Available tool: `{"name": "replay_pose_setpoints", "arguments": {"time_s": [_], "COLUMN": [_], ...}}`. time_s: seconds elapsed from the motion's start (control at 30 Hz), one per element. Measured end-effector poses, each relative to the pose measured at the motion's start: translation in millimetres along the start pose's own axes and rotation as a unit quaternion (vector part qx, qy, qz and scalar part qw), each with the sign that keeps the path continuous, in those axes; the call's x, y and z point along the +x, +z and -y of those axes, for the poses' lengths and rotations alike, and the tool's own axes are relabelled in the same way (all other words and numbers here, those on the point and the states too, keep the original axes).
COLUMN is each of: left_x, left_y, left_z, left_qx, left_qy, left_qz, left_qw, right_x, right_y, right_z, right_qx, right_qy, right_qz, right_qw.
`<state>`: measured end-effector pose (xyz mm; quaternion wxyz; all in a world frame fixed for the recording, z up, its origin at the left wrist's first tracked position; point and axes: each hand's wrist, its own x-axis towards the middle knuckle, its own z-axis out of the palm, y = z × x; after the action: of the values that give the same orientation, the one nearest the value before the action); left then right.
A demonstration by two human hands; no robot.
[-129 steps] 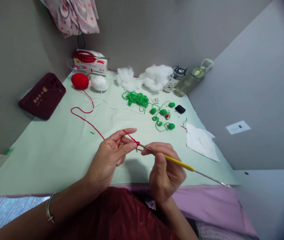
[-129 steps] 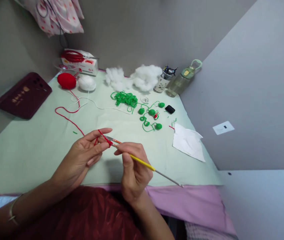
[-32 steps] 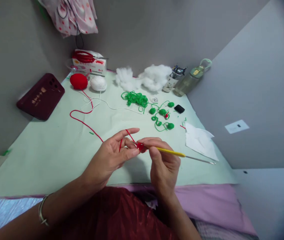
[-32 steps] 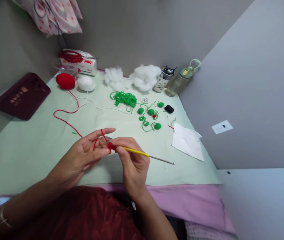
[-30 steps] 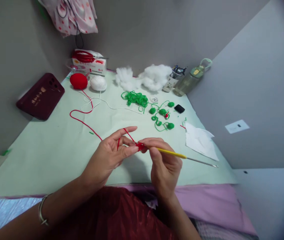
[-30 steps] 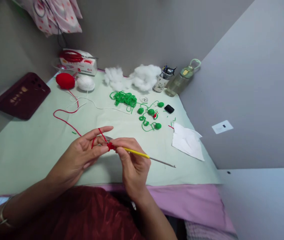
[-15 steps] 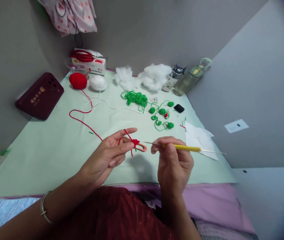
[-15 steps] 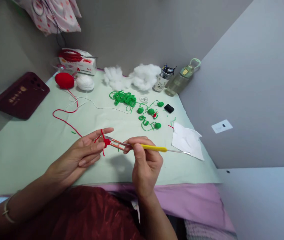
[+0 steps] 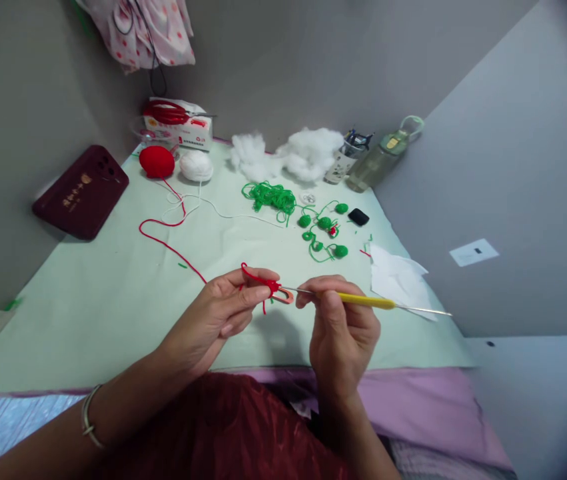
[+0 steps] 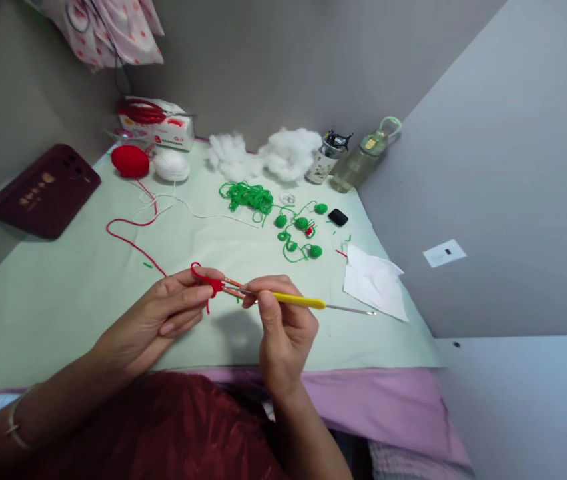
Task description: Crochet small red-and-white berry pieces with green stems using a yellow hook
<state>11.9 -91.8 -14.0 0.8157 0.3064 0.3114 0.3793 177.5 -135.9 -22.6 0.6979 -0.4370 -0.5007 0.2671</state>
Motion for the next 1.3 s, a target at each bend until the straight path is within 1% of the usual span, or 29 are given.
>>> {"name": "replay_pose_setpoints", "arguments": {"time_s": [0.4, 0.67, 1.3], "left_x": [1.0, -2.3, 0.1], "left_y": [-0.1, 0.8, 1.0], "left_z": [-0.8, -2.9, -1.0], "left_qx": [-0.004, 0.006, 0.023], "left_qy": [-0.004, 0.006, -0.002], "left_qz": [-0.002, -0.010, 0.003], "left_qw": [1.000, 1.000, 1.000], "right_x": [-0.5, -0.4, 1.0], "right_y": [0.2, 0.0, 1.4], "right_z": [-0.7, -0.1, 3.0], "right_qx": [-0.009, -0.013, -0.026], "right_qy": [-0.004, -0.002, -0.004], "right_qz": [-0.005, -0.001, -0.001], "right_qw": [1.000, 1.000, 1.000]}}
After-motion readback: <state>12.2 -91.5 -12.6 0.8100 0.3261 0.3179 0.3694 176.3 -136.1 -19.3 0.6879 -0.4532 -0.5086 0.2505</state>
